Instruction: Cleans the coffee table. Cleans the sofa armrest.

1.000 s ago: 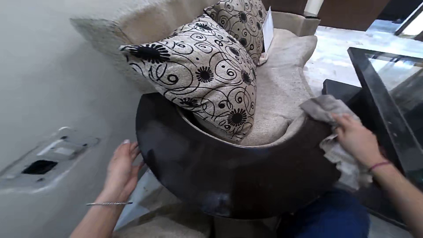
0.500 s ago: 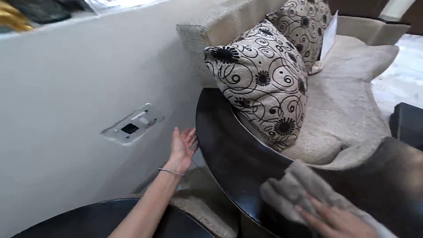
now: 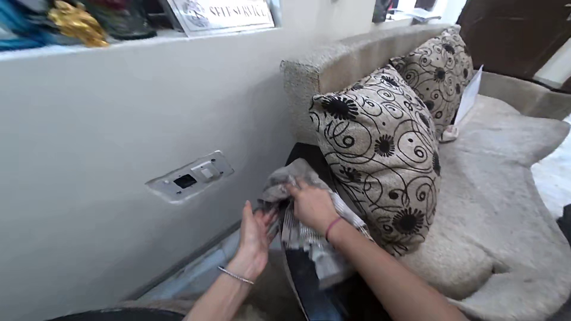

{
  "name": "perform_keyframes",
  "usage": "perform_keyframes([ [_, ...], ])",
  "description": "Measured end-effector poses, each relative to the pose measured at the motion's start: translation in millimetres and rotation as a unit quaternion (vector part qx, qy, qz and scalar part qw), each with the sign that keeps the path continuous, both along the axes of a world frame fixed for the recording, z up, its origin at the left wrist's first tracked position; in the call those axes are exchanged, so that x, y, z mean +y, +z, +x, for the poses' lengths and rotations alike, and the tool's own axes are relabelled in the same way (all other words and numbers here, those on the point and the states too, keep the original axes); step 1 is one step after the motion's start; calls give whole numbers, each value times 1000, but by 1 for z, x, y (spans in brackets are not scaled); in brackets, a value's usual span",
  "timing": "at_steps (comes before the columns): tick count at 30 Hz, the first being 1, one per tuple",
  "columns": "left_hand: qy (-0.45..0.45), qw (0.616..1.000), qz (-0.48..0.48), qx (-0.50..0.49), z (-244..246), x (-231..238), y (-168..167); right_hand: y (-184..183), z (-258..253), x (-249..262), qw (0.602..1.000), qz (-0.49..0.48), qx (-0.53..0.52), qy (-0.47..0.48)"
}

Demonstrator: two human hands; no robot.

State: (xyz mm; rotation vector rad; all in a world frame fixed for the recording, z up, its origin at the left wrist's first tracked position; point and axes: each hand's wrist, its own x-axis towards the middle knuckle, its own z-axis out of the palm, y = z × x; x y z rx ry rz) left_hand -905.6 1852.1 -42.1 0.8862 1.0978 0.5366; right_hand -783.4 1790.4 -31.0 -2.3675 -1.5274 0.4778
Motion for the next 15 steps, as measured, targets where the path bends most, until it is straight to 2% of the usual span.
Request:
perform_keyframes([
  [5, -17, 1000, 6, 1, 0, -2, 3, 1, 59, 74, 992, 7, -13, -125],
  [7, -19, 1000, 7, 3, 1, -1, 5, 6, 71, 87, 990, -2, -7, -141],
  [11, -10, 1000, -9, 3, 0, 4, 5, 4, 66, 72, 999, 2, -17, -45],
  [13, 0, 1000, -10, -1, 1, 5, 6, 2, 40, 46, 999, 38, -32, 17],
  [15, 21, 1000, -1, 2, -1, 3, 6, -3, 5, 13, 996, 31, -28, 79],
])
